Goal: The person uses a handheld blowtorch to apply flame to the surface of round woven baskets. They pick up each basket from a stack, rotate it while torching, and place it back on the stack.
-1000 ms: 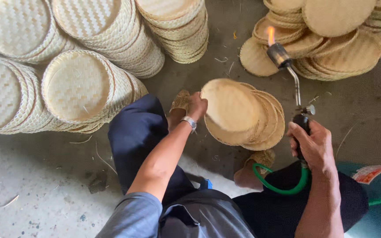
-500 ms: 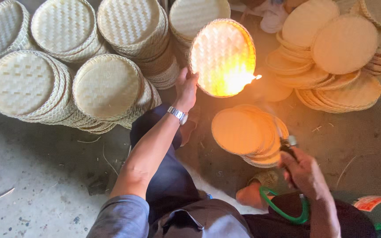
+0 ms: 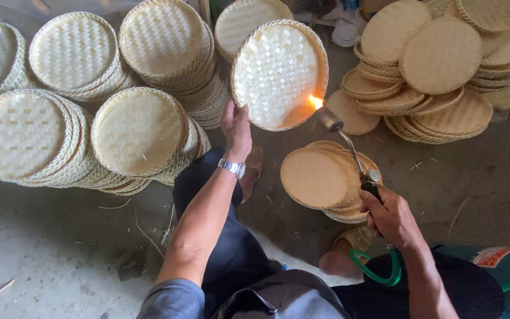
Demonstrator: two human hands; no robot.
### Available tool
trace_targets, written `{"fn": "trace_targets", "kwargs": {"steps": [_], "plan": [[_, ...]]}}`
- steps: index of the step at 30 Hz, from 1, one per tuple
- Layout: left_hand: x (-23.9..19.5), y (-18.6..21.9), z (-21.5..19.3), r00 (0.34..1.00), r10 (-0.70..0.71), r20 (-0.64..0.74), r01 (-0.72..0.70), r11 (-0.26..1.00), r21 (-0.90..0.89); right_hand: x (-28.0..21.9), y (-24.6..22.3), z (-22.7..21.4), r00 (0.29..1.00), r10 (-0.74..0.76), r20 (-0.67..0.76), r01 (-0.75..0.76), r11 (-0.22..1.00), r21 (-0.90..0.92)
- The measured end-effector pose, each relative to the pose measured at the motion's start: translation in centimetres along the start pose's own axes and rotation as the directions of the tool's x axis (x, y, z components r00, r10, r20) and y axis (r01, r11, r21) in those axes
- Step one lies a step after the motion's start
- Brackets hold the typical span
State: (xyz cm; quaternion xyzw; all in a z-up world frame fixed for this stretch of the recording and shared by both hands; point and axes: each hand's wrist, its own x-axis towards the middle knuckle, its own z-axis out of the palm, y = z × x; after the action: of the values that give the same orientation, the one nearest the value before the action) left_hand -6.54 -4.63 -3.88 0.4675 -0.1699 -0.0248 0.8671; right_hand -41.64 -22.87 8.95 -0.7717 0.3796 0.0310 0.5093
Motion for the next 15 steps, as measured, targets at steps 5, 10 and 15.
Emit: {"fn": "trace_targets", "kwargs": {"steps": [5,10,15], "plan": [[0.4,0.5,-0.1,0.999,-0.001,0.033,0.001,1.0,-0.001,0.2,-0.1,-1.3,1.0,0.005,-0.028,-0.006,1.0,-0.02],[1.2,1.8,-0.3,0.996,-0.005,0.094,0.002,1.0,0.027,0.3,-0.5,-2.2,0.999,0.042,0.015,-0.042,0.999,-0.02],[1.4,2.9,0.0,0.99,-0.031,0.138,0.023,0.998,0.056,0.4,-0.6,-2.8,0.999,0.018,-0.028,-0.018,1.0,-0.005]]}}
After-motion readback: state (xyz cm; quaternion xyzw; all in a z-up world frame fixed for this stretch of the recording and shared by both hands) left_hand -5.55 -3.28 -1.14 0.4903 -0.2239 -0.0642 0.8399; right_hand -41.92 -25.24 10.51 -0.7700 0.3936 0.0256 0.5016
